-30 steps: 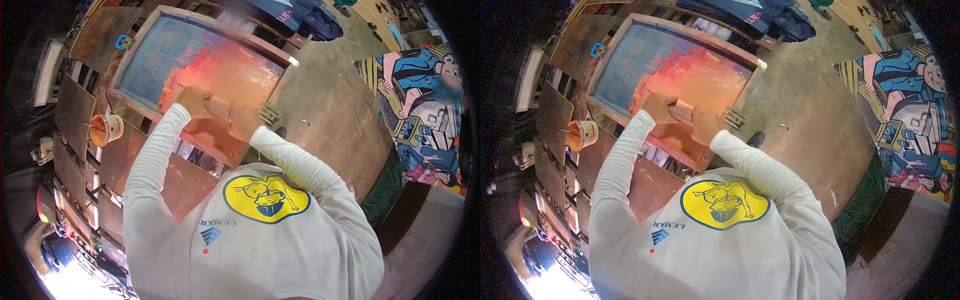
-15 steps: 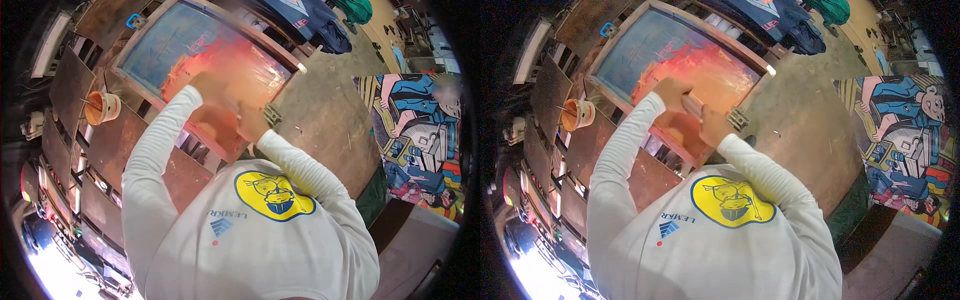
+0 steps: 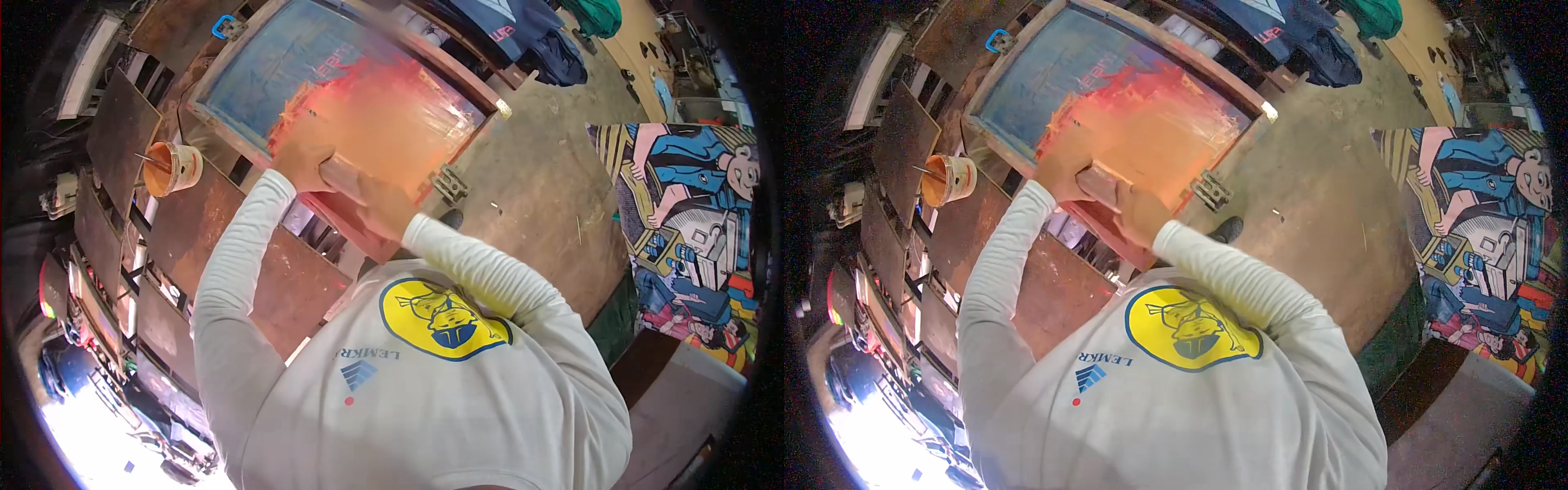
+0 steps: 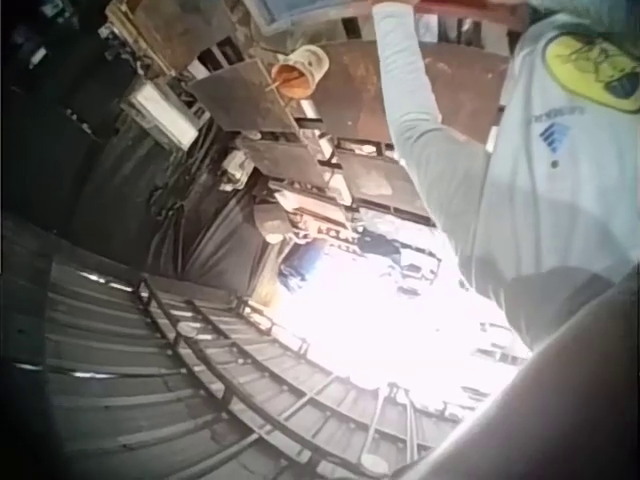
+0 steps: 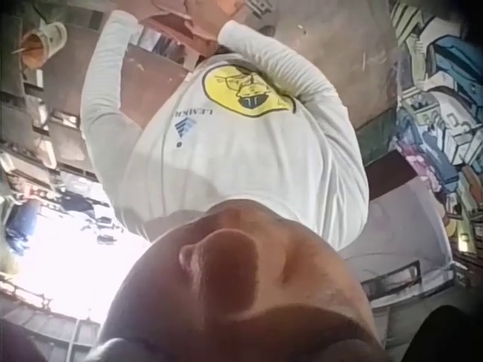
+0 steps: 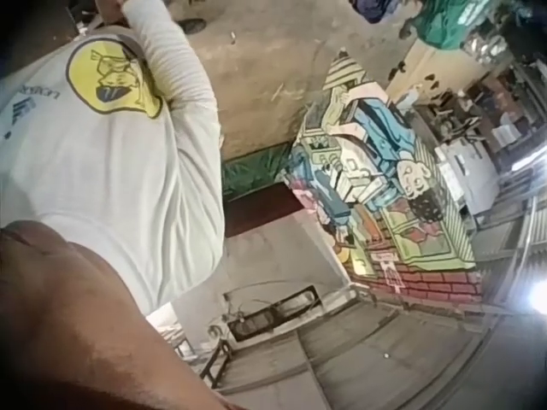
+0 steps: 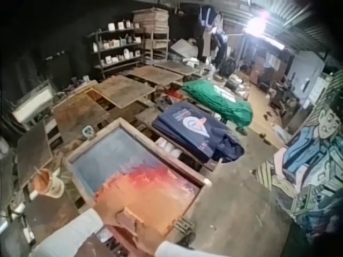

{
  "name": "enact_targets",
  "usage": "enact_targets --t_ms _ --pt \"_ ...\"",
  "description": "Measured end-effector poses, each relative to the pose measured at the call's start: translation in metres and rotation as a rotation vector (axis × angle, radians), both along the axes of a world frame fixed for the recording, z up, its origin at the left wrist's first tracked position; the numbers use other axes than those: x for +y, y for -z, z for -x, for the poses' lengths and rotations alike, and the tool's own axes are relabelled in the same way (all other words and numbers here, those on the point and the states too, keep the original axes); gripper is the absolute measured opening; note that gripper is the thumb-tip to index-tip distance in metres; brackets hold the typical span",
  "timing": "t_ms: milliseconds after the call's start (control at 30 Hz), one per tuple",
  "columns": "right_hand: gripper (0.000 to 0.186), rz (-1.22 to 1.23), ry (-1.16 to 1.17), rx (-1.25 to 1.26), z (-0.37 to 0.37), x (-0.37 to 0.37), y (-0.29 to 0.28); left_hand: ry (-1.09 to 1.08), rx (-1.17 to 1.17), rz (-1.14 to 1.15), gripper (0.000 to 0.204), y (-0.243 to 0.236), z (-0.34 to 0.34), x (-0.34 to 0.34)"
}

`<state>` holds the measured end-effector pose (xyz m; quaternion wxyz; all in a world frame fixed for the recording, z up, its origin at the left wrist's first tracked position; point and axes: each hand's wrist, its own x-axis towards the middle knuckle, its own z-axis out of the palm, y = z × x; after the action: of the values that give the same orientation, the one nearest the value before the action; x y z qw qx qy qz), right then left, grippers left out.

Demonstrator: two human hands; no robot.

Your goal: Screen printing a design onto a tote bag.

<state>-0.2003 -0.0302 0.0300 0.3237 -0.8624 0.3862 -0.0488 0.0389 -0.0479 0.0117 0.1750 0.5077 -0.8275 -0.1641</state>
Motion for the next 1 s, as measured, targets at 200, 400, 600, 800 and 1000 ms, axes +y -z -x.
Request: enact_targets --t_ms 200,400,600,800,1000 --pt "0.039 0.08 -0.034 -0.16 0.028 -0.041 0.019 -0.155 -0.141 0.009 0.05 -0.003 0.02 -0.013" --pt "0.048 -0.225 0.02 -0.439 0.045 -0.058 -0.017 -0.521 -0.086 -0.17 0.054 0.008 0.048 0.045" --pt "0.053 -1.404 0.356 -1.161 0.077 -0.092 -0.054 -0.736 -0.137 -0.434 0.057 -0.028 0.096 0.067" --pt "0.051 -1.437 0.213 -1.108 0.088 -0.109 -0.053 -0.865 0.023 -0.136 0.049 -0.017 0.126 0.079" --pt "0.042 -0.236 -0.223 -0.551 0.099 -0.125 -0.015 -1.123 -0.072 -0.389 0.063 -0.001 0.16 0.092"
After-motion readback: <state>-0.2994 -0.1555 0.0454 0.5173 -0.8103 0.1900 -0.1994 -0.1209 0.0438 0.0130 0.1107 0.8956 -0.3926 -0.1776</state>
